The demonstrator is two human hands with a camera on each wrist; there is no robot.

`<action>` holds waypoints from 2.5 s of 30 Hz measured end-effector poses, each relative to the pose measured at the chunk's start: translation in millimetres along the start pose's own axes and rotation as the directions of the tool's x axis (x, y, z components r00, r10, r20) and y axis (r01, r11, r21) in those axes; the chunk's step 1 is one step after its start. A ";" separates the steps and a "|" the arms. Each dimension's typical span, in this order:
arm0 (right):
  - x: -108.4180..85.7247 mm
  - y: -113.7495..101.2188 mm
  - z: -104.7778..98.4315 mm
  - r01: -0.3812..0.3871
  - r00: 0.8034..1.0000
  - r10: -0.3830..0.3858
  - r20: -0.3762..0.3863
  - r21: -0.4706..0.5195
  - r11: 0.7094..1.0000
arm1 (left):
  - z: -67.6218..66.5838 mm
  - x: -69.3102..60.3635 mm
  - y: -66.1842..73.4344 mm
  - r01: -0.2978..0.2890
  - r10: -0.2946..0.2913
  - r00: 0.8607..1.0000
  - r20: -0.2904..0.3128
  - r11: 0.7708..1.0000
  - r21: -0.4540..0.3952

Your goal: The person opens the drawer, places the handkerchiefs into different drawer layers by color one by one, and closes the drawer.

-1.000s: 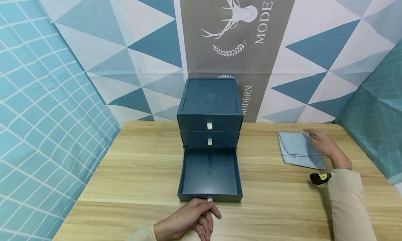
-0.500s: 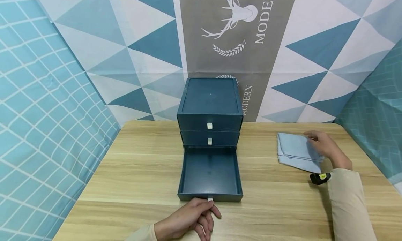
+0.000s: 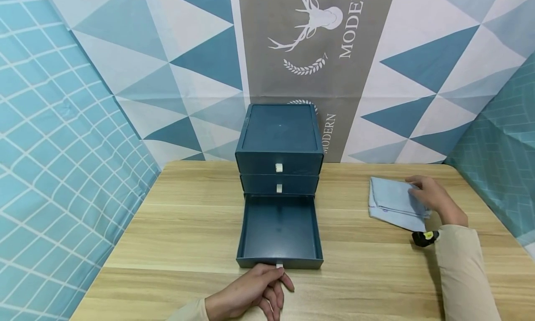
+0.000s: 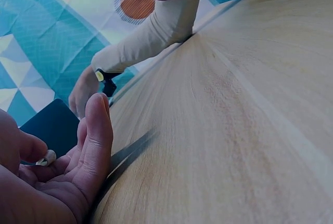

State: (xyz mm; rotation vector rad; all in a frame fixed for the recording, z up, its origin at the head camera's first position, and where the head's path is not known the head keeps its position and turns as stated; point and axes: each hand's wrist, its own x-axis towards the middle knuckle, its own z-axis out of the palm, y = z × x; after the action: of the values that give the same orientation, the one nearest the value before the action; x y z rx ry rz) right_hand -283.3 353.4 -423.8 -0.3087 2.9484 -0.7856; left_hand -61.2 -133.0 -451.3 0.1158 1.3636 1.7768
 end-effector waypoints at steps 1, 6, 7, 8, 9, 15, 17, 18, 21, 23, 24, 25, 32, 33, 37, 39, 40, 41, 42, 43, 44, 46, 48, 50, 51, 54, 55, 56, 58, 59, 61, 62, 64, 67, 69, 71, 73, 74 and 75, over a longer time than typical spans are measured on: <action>0.3 0.2 -0.4 -0.003 1.000 0.003 0.000 -0.006 1.000 | -0.1 0.1 0.0 0.000 0.000 1.000 0.001 1.000 0.000; 3.7 1.0 -3.1 -0.007 1.000 0.006 -0.019 -0.062 0.998 | -0.9 0.6 0.0 -0.007 0.007 1.000 0.008 1.000 -0.006; 4.6 1.1 -3.8 -0.005 1.000 0.003 -0.027 -0.074 0.997 | -1.0 0.6 0.0 -0.009 0.009 1.000 0.010 1.000 -0.006; 5.1 0.7 -4.4 -0.008 0.999 0.006 -0.032 -0.079 0.997 | -1.1 0.6 0.1 -0.011 0.011 1.000 0.011 1.000 -0.007; 5.6 0.2 -5.1 -0.013 0.999 0.010 -0.034 -0.079 0.997 | -1.2 0.5 0.1 -0.012 0.012 1.000 0.011 1.000 -0.006; 3.6 -7.9 -9.8 -0.008 0.999 0.004 -0.044 -0.089 0.996 | -1.2 -0.5 1.2 -0.005 0.006 1.000 0.005 1.000 -0.004; 2.1 -11.3 -11.5 0.012 0.998 -0.017 -0.053 -0.097 0.995 | -1.1 -0.9 1.5 -0.003 0.003 1.000 0.001 1.000 -0.005; 1.5 -13.0 -12.3 0.024 0.998 -0.030 -0.059 -0.101 0.995 | -1.0 -1.2 1.6 -0.002 0.002 1.000 -0.001 1.000 -0.006; -0.3 -17.9 -14.8 0.060 0.995 -0.068 -0.075 -0.104 0.993 | -0.9 -1.8 1.4 -0.004 0.004 1.000 -0.004 1.000 -0.007; -1.7 -21.3 -17.0 0.074 0.993 -0.082 -0.081 -0.099 0.992 | -1.0 -1.7 0.9 -0.005 0.005 1.000 -0.004 1.000 -0.007; -2.8 -23.7 -18.3 0.076 0.993 -0.084 -0.084 -0.095 0.993 | -1.2 -1.5 0.7 -0.005 0.005 1.000 -0.003 1.000 -0.008; -4.1 -26.4 -20.0 0.080 0.992 -0.088 -0.087 -0.091 0.993 | -1.3 -1.3 0.4 -0.005 0.005 1.000 -0.002 1.000 -0.007; -14.0 -47.7 -32.2 0.115 0.981 -0.127 -0.148 -0.086 0.990 | -1.0 0.2 0.3 0.007 -0.007 1.000 0.000 1.000 -0.004; -15.3 -50.9 -33.3 0.123 0.978 -0.135 -0.158 -0.087 0.989 | -0.8 0.1 0.5 0.009 -0.009 1.000 0.000 1.000 -0.002; -19.6 -63.9 -37.1 0.122 0.968 -0.143 -0.209 -0.110 0.986 | -0.2 0.1 0.4 0.010 -0.010 1.000 -0.001 1.000 -0.003; -21.2 -70.8 -37.8 0.129 0.958 -0.155 -0.239 -0.120 0.984 | -0.1 -0.2 0.3 0.009 -0.009 1.000 -0.003 1.000 -0.001; -21.7 -74.1 -38.1 0.132 0.954 -0.161 -0.253 -0.126 0.983 | -0.1 -0.1 0.2 0.008 -0.008 1.000 -0.005 1.000 -0.002; -21.9 -77.3 -38.3 0.141 0.948 -0.172 -0.267 -0.132 0.981 | 0.0 -0.3 0.3 0.008 -0.008 1.000 -0.004 1.000 -0.002; -21.9 -80.3 -38.5 0.149 0.945 -0.180 -0.274 -0.130 0.980 | 0.0 -0.4 0.4 0.008 -0.008 1.000 -0.004 1.000 -0.002; -21.7 -83.2 -38.5 0.158 0.941 -0.189 -0.279 -0.132 0.979 | -0.1 -0.5 0.4 0.007 -0.007 1.000 -0.004 1.000 -0.003; -21.3 -85.9 -38.7 0.168 0.939 -0.199 -0.282 -0.132 0.977 | -0.2 -0.6 0.6 0.006 -0.006 1.000 -0.003 1.000 -0.004; -20.7 -90.8 -39.3 0.185 0.935 -0.216 -0.280 -0.133 0.974 | -0.2 -0.6 0.6 0.006 -0.006 1.000 -0.001 1.000 -0.006; -20.4 -95.6 -40.5 0.198 0.933 -0.228 -0.279 -0.133 0.971 | -0.1 -0.6 0.5 0.007 -0.007 1.000 0.000 1.000 -0.007; -20.3 -100.4 -42.0 0.208 0.929 -0.239 -0.282 -0.138 0.968 | 0.0 -0.7 0.5 0.008 -0.008 1.000 0.000 1.000 -0.007; -20.6 -102.7 -42.7 0.214 0.926 -0.247 -0.284 -0.143 0.966 | 0.0 -0.7 0.5 0.009 -0.009 1.000 0.000 1.000 -0.007; -21.5 -109.1 -44.9 0.227 0.917 -0.268 -0.296 -0.165 0.960 | 0.1 -0.7 0.7 0.007 -0.007 1.000 -0.001 1.000 -0.008; -22.4 -111.2 -45.5 0.230 0.915 -0.273 -0.298 -0.171 0.958 | 0.1 -0.7 0.8 0.006 -0.006 1.000 -0.002 1.000 -0.009; -23.5 -113.3 -46.2 0.230 0.913 -0.276 -0.301 -0.178 0.957 | 0.0 -0.7 0.9 0.005 -0.006 1.000 -0.002 1.000 -0.009; -26.2 -117.3 -47.7 0.227 0.910 -0.277 -0.309 -0.188 0.956 | -0.2 -0.7 1.0 0.005 -0.005 1.000 -0.001 1.000 -0.010; -27.8 -119.3 -48.4 0.224 0.908 -0.277 -0.314 -0.193 0.955 | -0.3 -0.7 1.1 0.005 -0.005 1.000 0.000 1.000 -0.011; -31.4 -123.2 -49.7 0.228 0.903 -0.283 -0.324 -0.195 0.954 | -0.6 -0.7 1.0 0.006 -0.006 1.000 0.003 1.000 -0.011; -33.2 -125.0 -50.4 0.230 0.899 -0.286 -0.332 -0.199 0.953 | -0.8 -0.6 0.9 0.005 -0.005 1.000 0.004 1.000 -0.011; -36.8 -128.4 -51.5 0.242 0.887 -0.304 -0.347 -0.211 0.947 | -0.9 -0.6 0.6 0.004 -0.004 1.000 0.006 1.000 -0.010; -41.9 -133.2 -53.3 0.255 0.873 -0.326 -0.362 -0.230 0.939 | -1.0 -0.4 0.2 0.001 -0.001 1.000 0.008 1.000 -0.010; -45.0 -136.1 -54.4 0.260 0.867 -0.336 -0.368 -0.241 0.935 | -1.0 -0.4 0.1 -0.002 0.002 1.000 0.010 1.000 -0.009; -48.2 -138.5 -55.5 0.259 0.864 -0.338 -0.373 -0.247 0.934 | -1.0 -0.4 0.3 -0.004 0.004 1.000 0.016 1.000 -0.010; -51.2 -140.6 -56.3 0.258 0.862 -0.339 -0.377 -0.249 0.933 | -1.0 -0.5 0.5 -0.006 0.006 1.000 0.021 1.000 -0.010; -52.7 -141.6 -56.6 0.257 0.860 -0.340 -0.381 -0.251 0.933 | -1.1 -0.6 0.7 -0.007 0.007 1.000 0.022 1.000 -0.011; -54.3 -142.6 -56.8 0.258 0.857 -0.342 -0.386 -0.254 0.932 | -1.1 -0.7 0.8 -0.007 0.008 1.000 0.025 1.000 -0.011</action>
State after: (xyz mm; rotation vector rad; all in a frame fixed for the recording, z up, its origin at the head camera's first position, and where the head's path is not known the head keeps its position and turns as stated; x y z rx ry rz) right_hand -212.5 271.4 -302.4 -0.7175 3.4551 -0.6633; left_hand -61.8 -134.3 -450.8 0.1365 1.3371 1.7835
